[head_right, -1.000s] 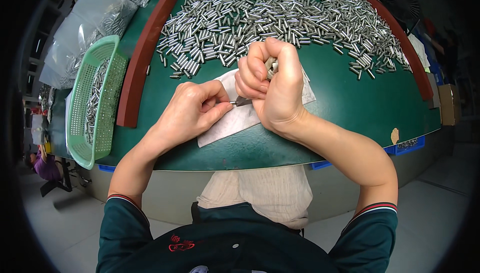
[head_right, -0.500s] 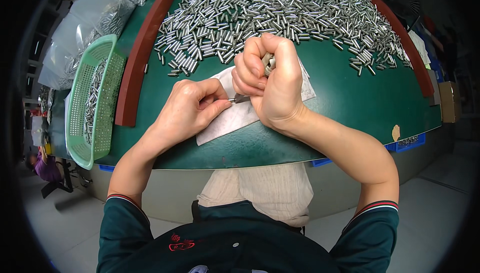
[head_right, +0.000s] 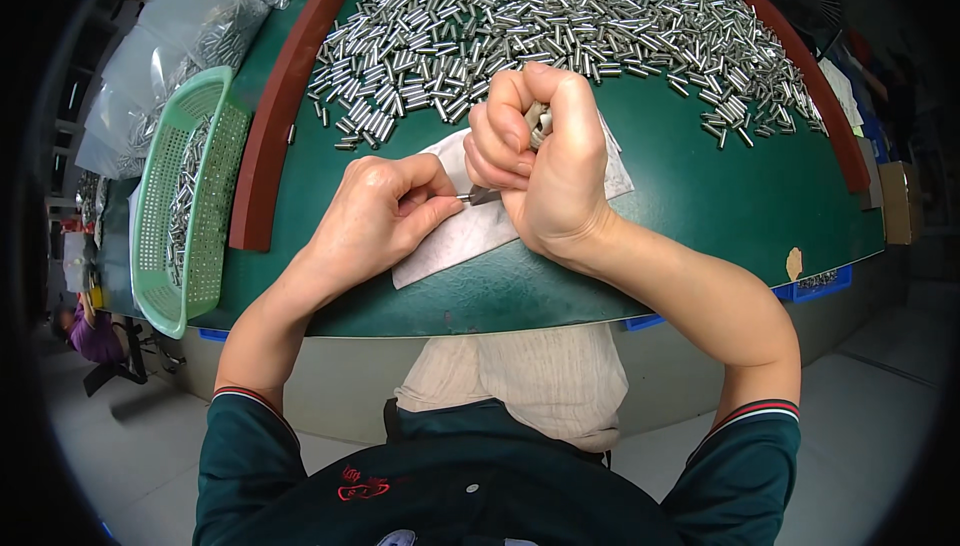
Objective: Processing small cylindrical metal components using a handheld scraper tool at a manufacturing workbench.
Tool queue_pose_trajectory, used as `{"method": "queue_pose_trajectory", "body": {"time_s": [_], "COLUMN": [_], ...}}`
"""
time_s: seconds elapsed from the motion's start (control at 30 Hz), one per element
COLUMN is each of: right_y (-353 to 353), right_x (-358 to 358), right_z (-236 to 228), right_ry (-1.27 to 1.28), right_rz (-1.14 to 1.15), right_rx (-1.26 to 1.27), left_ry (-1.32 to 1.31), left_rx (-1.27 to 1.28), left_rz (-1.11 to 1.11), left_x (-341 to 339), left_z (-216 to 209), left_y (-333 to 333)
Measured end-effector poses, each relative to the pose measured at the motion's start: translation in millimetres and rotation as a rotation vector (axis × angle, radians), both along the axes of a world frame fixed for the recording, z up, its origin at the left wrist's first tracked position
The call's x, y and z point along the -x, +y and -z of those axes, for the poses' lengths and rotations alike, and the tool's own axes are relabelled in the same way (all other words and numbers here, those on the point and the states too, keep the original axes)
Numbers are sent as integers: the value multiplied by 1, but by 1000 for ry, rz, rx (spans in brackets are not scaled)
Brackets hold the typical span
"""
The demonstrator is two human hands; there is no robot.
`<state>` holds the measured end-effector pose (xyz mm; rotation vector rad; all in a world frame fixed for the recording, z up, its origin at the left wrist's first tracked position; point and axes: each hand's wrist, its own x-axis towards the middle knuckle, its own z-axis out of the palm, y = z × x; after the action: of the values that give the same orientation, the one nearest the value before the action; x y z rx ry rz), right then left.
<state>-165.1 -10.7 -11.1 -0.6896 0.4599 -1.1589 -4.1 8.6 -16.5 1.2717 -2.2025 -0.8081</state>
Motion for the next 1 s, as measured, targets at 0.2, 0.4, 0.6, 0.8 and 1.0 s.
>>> {"method": "queue_pose_trajectory", "body": {"time_s": [0.2,0.4,0.6,0.8,1.0], "right_y": [0,-2,0,-1,-3], "right_x": [1,1,3,-1,-1], "right_z": [2,0,0,-4,-5], "right_ry": [56,40,31,78,85], "right_rz": [-23,-20,-12,24,35], "right_rx": [21,38,-2,-52,-46], "left_ry": [-42,27,1009,1185,893], "left_rx": [-35,-3,-974,-861,-559], "left_rz": [-24,-27,-12,-161,-291], "left_x": [3,1,-16,-28,-52], "left_z": [-5,0,-4,-10,-13], "left_y": [-2,-2,-17,-27,-37]}}
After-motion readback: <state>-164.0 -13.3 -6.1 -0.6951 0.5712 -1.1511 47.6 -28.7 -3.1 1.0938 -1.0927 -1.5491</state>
